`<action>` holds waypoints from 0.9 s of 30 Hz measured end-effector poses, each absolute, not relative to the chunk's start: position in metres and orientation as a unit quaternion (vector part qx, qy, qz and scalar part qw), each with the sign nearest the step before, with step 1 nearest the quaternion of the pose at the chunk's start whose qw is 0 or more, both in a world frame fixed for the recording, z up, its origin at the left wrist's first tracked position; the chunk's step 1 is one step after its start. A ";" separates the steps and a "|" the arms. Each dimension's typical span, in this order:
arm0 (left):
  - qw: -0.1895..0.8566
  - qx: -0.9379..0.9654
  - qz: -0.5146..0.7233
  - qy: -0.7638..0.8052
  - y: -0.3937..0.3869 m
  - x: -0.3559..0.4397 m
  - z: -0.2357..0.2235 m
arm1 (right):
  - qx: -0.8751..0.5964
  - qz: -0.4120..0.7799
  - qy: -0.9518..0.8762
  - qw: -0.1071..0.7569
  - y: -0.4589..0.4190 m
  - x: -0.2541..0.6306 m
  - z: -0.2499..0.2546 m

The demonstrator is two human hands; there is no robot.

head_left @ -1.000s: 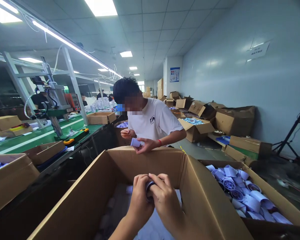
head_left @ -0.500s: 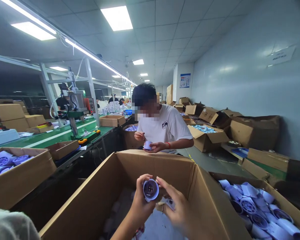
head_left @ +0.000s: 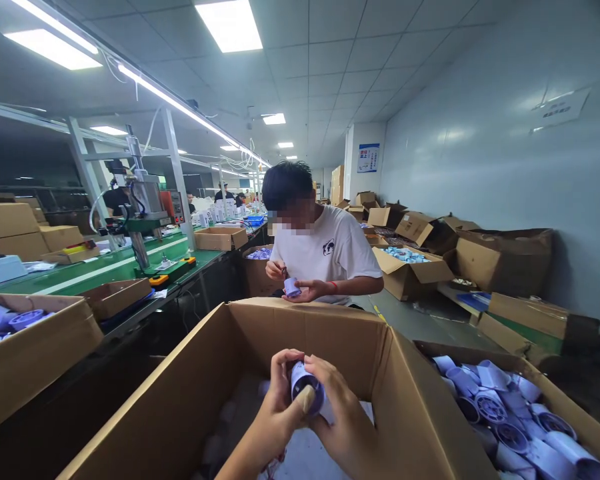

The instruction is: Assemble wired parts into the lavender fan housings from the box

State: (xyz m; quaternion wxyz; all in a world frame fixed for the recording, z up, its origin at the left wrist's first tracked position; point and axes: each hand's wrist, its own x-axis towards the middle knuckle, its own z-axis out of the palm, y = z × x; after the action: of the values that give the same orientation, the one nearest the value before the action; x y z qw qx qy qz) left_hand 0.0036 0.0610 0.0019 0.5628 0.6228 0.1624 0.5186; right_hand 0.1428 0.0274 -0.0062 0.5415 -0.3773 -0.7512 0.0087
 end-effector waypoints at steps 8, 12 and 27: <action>0.617 0.548 0.490 0.281 0.058 0.007 0.020 | -0.396 -0.092 -0.764 0.501 0.029 0.146 -0.004; 0.589 0.550 0.489 0.333 0.057 0.010 0.022 | -0.391 -0.109 -0.781 0.475 0.031 0.145 -0.007; 0.447 0.711 0.343 0.420 0.065 -0.002 0.022 | -0.385 0.032 -0.831 0.400 0.030 0.145 -0.023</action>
State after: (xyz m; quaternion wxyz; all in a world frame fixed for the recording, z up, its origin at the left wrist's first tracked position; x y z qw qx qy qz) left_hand -0.0020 0.0648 0.0222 0.4475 0.7110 0.4201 0.3431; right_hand 0.1455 0.0300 -0.0229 0.3997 -0.3852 -0.8312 0.0317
